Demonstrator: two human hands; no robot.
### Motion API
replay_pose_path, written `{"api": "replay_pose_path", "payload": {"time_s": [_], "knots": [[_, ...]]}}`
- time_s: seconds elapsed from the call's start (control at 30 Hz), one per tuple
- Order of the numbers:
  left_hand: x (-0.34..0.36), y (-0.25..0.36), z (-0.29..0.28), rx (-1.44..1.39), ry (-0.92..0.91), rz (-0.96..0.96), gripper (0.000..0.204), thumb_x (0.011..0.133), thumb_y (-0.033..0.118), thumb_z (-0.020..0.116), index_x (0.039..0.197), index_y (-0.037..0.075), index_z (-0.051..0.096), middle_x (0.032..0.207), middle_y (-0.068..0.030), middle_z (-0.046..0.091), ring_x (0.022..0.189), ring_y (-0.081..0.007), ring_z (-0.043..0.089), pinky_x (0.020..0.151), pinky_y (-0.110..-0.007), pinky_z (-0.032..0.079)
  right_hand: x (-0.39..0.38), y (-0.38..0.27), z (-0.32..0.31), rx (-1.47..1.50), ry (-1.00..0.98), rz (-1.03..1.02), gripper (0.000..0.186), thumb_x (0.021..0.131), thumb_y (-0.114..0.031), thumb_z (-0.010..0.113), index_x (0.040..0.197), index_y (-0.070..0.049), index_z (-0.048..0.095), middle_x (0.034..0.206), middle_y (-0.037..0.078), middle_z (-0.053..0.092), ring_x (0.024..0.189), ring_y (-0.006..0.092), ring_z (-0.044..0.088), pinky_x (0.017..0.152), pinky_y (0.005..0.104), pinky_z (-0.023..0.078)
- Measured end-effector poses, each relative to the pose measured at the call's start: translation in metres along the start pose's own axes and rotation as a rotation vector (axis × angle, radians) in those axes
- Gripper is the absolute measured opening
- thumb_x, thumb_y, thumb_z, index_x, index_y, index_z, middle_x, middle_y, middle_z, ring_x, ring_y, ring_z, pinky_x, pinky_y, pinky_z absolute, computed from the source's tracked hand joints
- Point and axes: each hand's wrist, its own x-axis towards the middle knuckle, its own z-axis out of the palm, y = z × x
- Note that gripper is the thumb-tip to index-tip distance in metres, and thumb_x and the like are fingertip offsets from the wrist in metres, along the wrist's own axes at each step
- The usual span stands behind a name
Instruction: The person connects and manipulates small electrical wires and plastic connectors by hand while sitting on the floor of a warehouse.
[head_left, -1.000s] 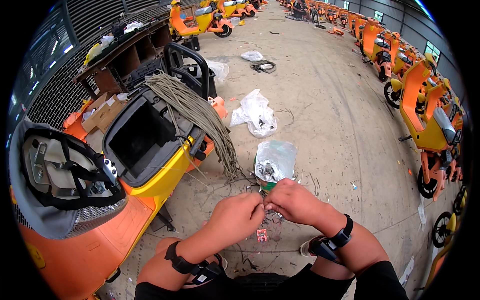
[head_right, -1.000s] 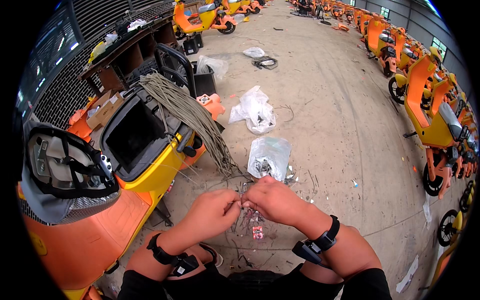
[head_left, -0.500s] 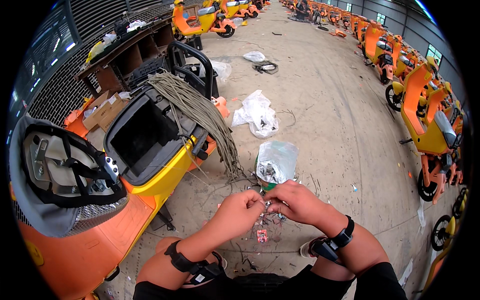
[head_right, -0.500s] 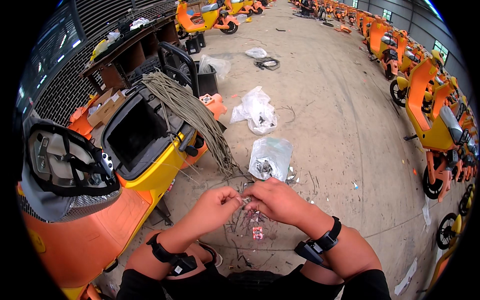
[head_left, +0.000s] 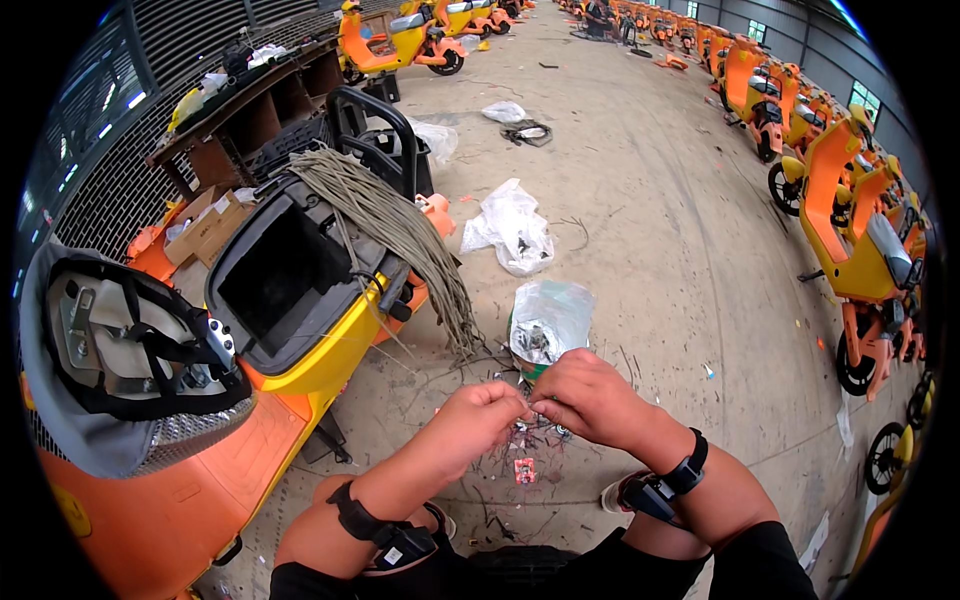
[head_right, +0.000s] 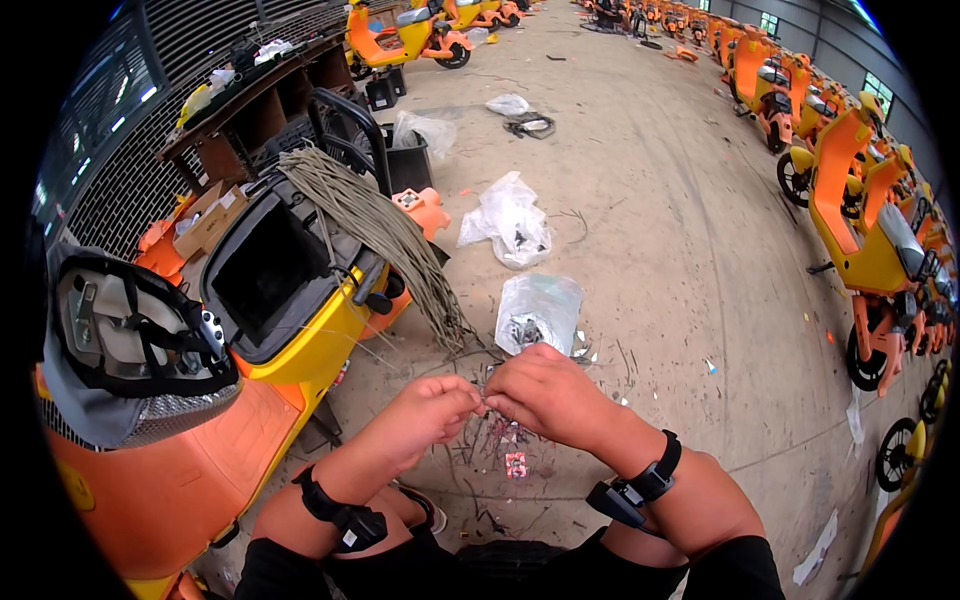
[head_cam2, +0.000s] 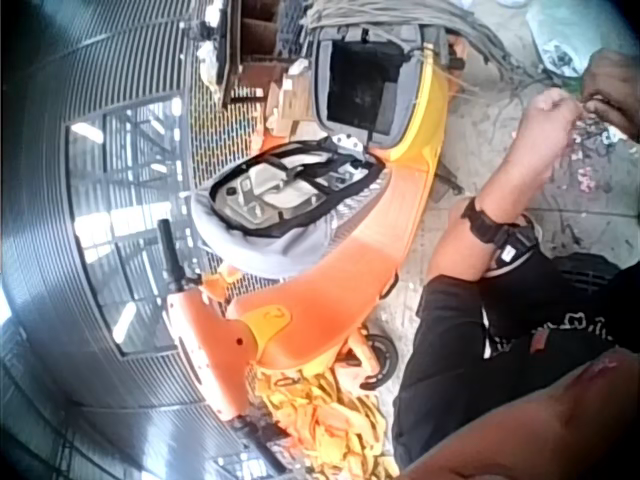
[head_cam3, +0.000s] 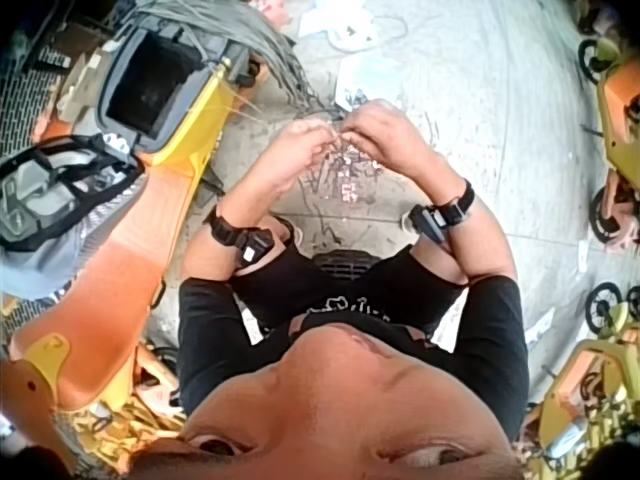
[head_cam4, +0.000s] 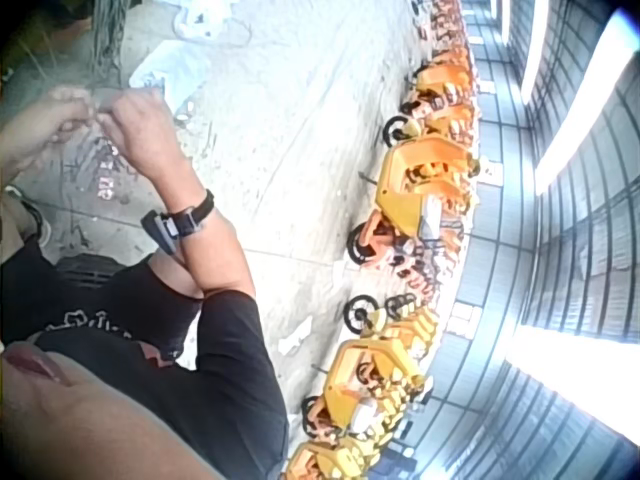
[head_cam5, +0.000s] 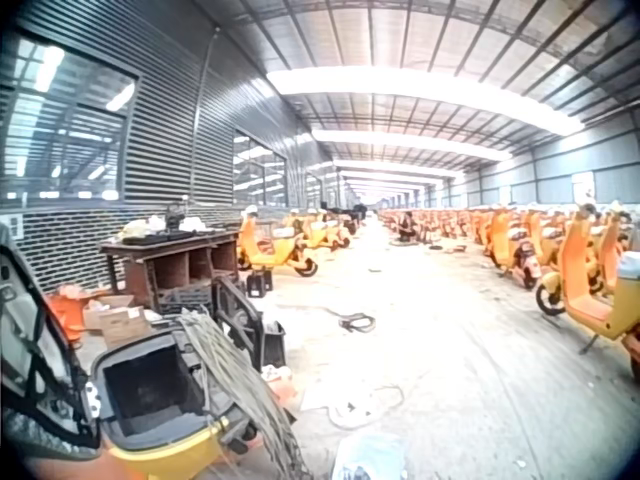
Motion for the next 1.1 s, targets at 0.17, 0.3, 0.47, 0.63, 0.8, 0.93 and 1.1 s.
{"api": "replay_pose_path", "payload": {"time_s": [0.17, 0.3, 0.47, 0.63, 0.8, 0.93, 1.1], "knots": [[-0.007, -0.002, 0.009, 0.618, 0.174, 0.319, 0.013, 0.097, 0.015, 0.063, 0.094, 0.003, 0.067, 0.075, -0.0002, 0.061, 0.06, -0.0085, 0.052, 0.056, -0.026, 0.042, -0.001, 0.0, -0.001, 0.007, -0.037, 0.057, 0.01, 0.092, -0.017, 0.071, 0.096, -0.01, 0.066, 0.092, 0.006, 0.069, 0.09, 0.0272, 0.065, 0.088, 0.0386, 0.048], [-0.008, -0.008, 0.009, 0.863, 0.252, 0.565, 0.013, 0.094, 0.016, 0.066, 0.092, 0.003, 0.066, 0.076, -0.0087, 0.063, 0.063, -0.017, 0.059, 0.058, -0.031, 0.046, -0.002, -0.002, 0.0, -0.023, -0.091, 0.116, 0.01, 0.093, -0.018, 0.07, 0.096, -0.009, 0.067, 0.088, 0.008, 0.069, 0.086, 0.0303, 0.065, 0.084, 0.0403, 0.05], [-0.005, -0.012, 0.008, 1.068, 0.255, 0.707, 0.011, 0.089, 0.014, 0.063, 0.089, 0.003, 0.065, 0.078, -0.0165, 0.064, 0.071, -0.0374, 0.064, 0.064, -0.046, 0.05, -0.004, 0.0, 0.003, -0.006, -0.158, 0.133, 0.015, 0.094, -0.022, 0.068, 0.094, -0.008, 0.067, 0.081, 0.011, 0.067, 0.077, 0.0348, 0.062, 0.079, 0.0435, 0.051], [-0.005, -0.016, 0.006, 1.145, 0.219, 0.676, 0.012, 0.09, 0.015, 0.062, 0.091, 0.003, 0.065, 0.08, -0.0177, 0.065, 0.075, -0.0387, 0.065, 0.067, -0.048, 0.051, -0.008, 0.005, 0.006, -0.002, -0.205, 0.092, 0.014, 0.091, -0.023, 0.072, 0.094, -0.01, 0.069, 0.08, 0.011, 0.067, 0.076, 0.0359, 0.063, 0.077, 0.0439, 0.051], [-0.005, -0.008, 0.006, 0.802, 0.202, 0.314, 0.014, 0.094, 0.016, 0.062, 0.095, 0.003, 0.066, 0.075, -0.0071, 0.064, 0.063, -0.018, 0.061, 0.059, -0.035, 0.048, -0.005, 0.003, 0.003, 0.011, -0.191, 0.15, 0.021, 0.088, -0.022, 0.074, 0.104, -0.011, 0.067, 0.09, 0.009, 0.068, 0.085, 0.0342, 0.064, 0.082, 0.0422, 0.05], [0.006, -0.017, -0.006, 0.423, 0.097, 0.149, 0.015, 0.098, 0.015, 0.059, 0.095, 0.003, 0.067, 0.072, 0.0036, 0.057, 0.059, -0.0059, 0.047, 0.052, -0.025, 0.038, -0.001, -0.002, 0.002, 0.002, -0.174, 0.163, 0.023, 0.086, -0.017, 0.077, 0.106, -0.013, 0.066, 0.099, 0.006, 0.07, 0.092, 0.0306, 0.065, 0.086, 0.0406, 0.049], [0.005, -0.005, -0.004, 0.03, -0.041, -0.082, 0.012, 0.097, 0.014, 0.058, 0.093, 0.004, 0.064, 0.066, 0.0077, 0.045, 0.052, -0.0027, 0.033, 0.048, -0.023, 0.026, -0.004, 0.004, 0.001, -0.032, -0.102, 0.049, 0.02, 0.086, -0.015, 0.076, 0.103, -0.014, 0.067, 0.097, 0.003, 0.068, 0.094, 0.0272, 0.065, 0.087, 0.0389, 0.049]]}}
